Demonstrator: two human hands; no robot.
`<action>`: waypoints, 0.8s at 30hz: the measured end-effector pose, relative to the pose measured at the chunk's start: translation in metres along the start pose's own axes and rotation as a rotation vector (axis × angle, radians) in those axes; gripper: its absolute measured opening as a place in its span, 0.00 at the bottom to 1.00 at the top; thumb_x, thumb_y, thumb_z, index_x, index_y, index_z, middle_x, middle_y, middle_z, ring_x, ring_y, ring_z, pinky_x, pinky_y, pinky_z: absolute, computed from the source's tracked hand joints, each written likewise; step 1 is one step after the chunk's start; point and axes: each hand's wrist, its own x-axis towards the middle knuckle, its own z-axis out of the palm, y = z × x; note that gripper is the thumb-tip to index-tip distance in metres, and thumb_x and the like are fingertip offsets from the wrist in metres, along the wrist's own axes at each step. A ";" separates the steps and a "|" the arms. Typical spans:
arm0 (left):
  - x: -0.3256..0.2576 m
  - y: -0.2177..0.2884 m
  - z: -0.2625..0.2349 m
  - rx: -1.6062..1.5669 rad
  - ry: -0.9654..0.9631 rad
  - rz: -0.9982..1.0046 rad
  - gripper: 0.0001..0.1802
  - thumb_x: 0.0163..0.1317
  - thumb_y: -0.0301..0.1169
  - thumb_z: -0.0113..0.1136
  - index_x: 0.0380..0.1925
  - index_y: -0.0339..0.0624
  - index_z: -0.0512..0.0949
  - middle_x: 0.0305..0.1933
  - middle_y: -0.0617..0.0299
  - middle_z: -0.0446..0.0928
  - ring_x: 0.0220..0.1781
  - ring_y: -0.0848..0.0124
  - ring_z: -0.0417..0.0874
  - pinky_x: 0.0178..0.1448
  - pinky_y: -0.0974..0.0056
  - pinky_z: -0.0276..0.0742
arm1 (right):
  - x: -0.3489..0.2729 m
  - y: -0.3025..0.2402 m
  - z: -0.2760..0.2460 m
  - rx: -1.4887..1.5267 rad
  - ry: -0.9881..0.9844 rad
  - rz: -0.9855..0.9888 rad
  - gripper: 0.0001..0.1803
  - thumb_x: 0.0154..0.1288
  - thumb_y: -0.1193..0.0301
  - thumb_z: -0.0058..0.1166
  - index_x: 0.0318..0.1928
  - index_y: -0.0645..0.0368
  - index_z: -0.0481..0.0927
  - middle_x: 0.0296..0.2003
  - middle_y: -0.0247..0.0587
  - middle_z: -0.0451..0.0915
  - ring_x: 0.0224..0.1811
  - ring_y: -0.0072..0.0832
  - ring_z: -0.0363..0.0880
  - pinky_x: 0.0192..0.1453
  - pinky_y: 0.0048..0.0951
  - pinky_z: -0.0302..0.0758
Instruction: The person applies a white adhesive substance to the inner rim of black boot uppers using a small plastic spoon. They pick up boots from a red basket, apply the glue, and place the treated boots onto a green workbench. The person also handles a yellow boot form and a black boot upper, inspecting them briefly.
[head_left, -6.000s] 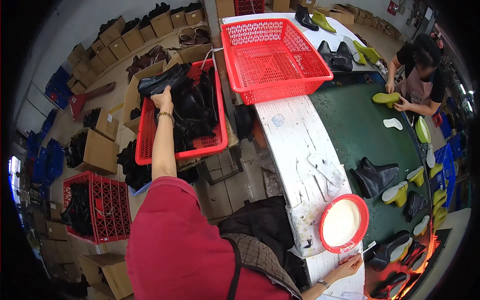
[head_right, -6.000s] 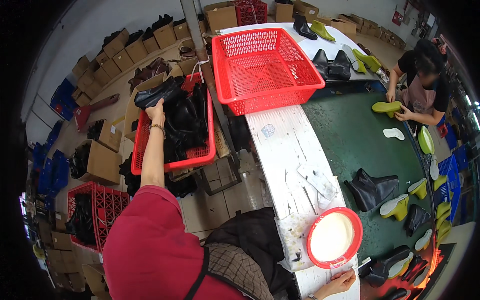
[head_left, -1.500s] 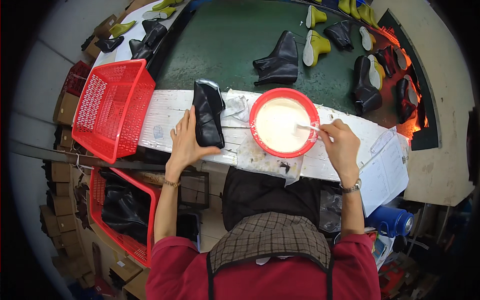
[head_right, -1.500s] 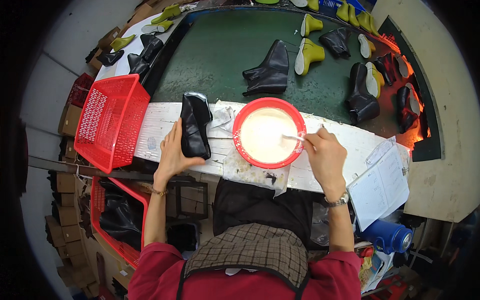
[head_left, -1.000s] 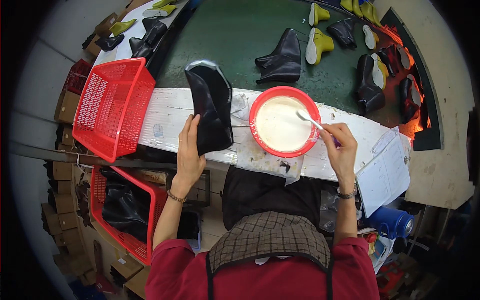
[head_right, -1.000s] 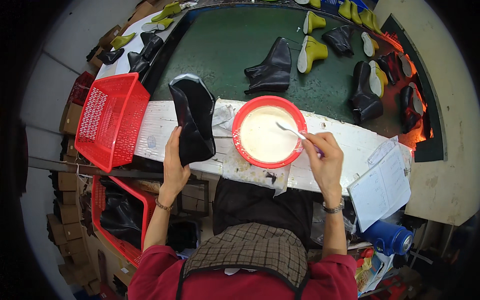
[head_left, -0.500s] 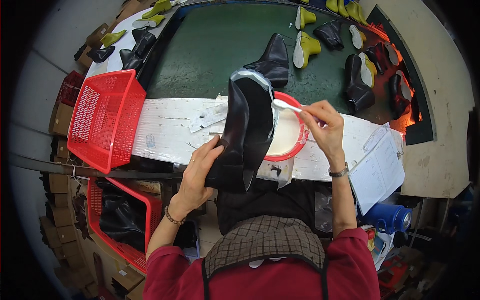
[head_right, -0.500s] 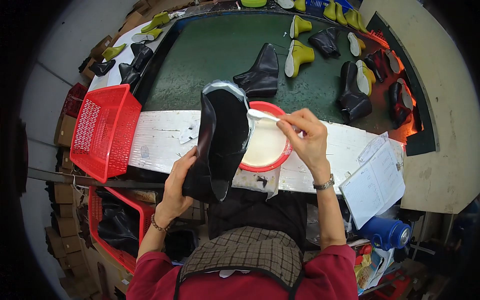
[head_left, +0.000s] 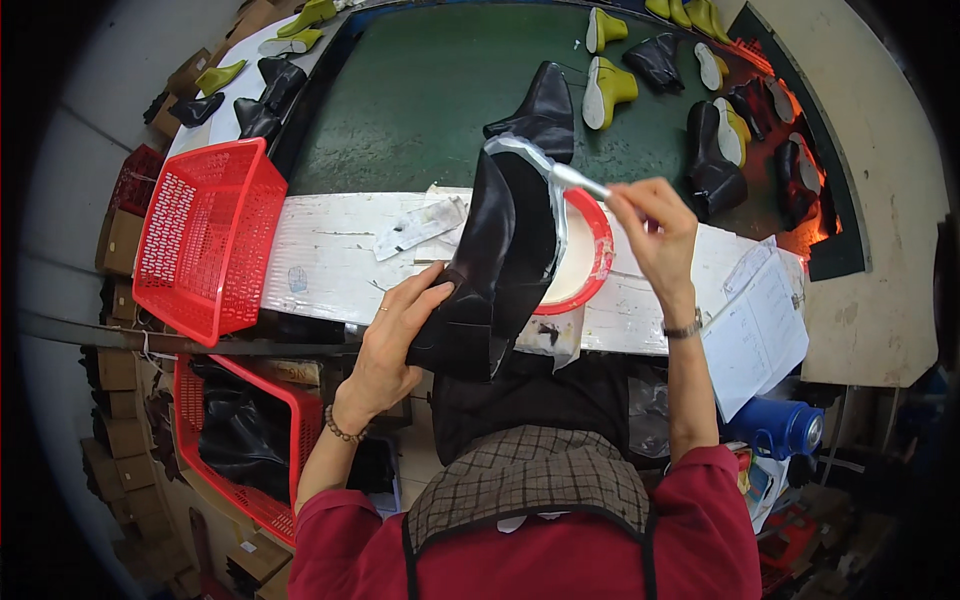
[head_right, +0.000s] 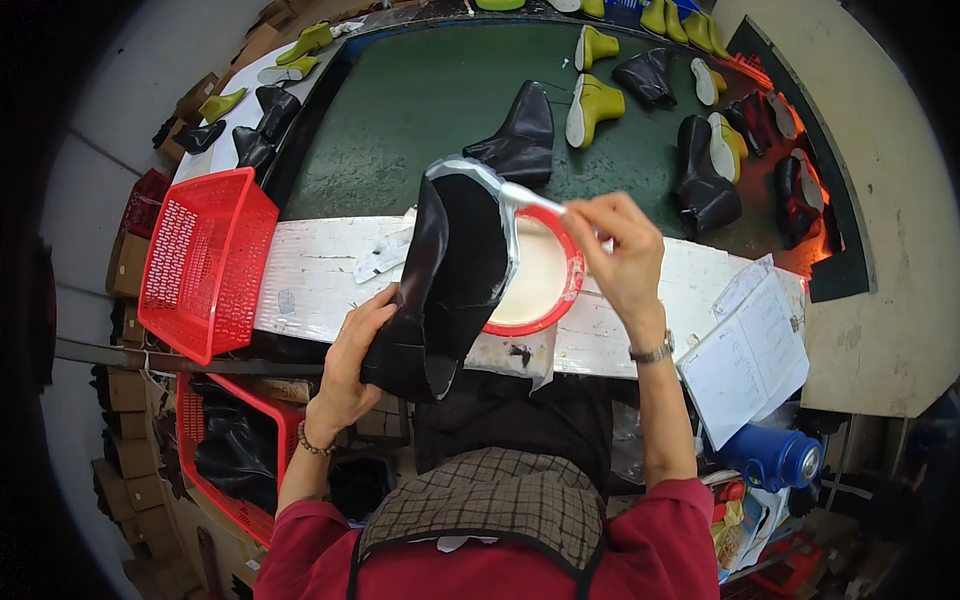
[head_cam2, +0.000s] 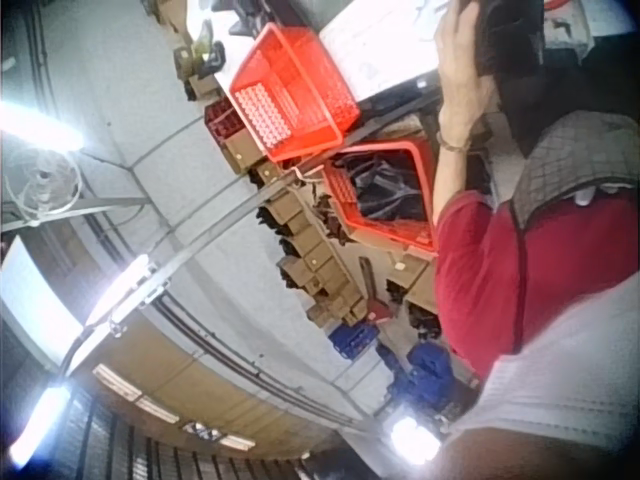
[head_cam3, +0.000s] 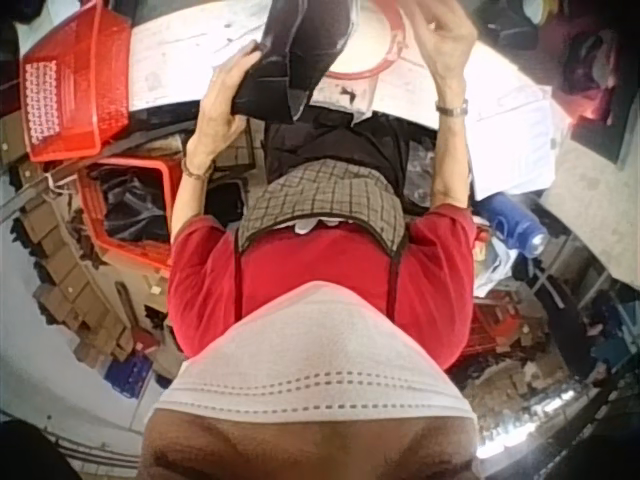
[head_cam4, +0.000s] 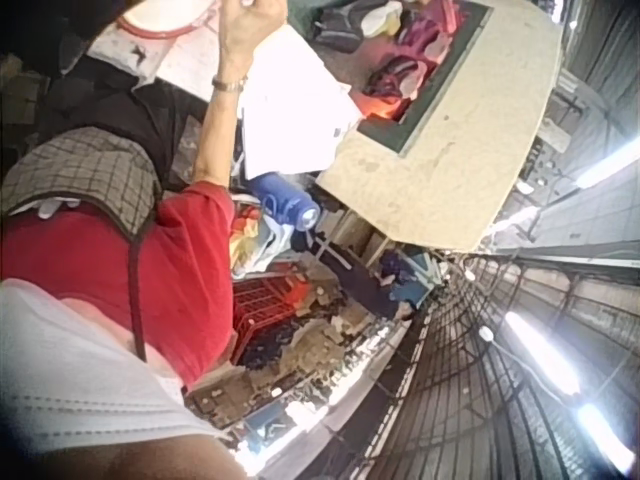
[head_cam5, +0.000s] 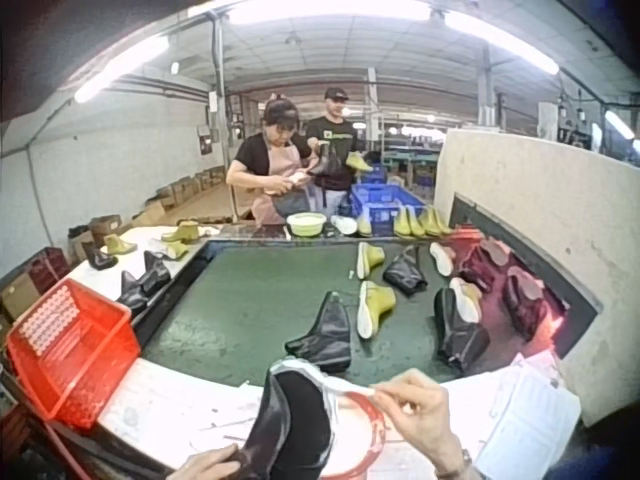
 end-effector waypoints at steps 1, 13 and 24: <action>0.000 -0.001 -0.001 0.002 -0.017 0.008 0.53 0.33 0.05 0.52 0.70 0.39 0.69 0.75 0.41 0.65 0.74 0.42 0.68 0.75 0.47 0.67 | 0.007 0.001 0.002 0.007 0.043 -0.016 0.08 0.63 0.75 0.69 0.43 0.61 0.90 0.33 0.37 0.84 0.27 0.19 0.77 0.30 0.23 0.72; 0.016 -0.001 0.016 0.115 0.226 0.025 0.44 0.47 0.11 0.63 0.70 0.39 0.69 0.75 0.40 0.66 0.73 0.43 0.70 0.75 0.48 0.67 | -0.040 -0.017 0.006 0.205 -0.096 0.145 0.05 0.63 0.76 0.69 0.39 0.64 0.90 0.30 0.36 0.83 0.29 0.18 0.76 0.31 0.21 0.69; 0.029 -0.001 0.024 0.055 0.287 -0.023 0.47 0.42 0.08 0.54 0.70 0.35 0.68 0.74 0.40 0.69 0.74 0.45 0.70 0.77 0.50 0.64 | -0.038 -0.016 0.014 0.250 -0.019 -0.008 0.11 0.57 0.77 0.74 0.42 0.60 0.91 0.36 0.35 0.83 0.37 0.22 0.80 0.38 0.23 0.75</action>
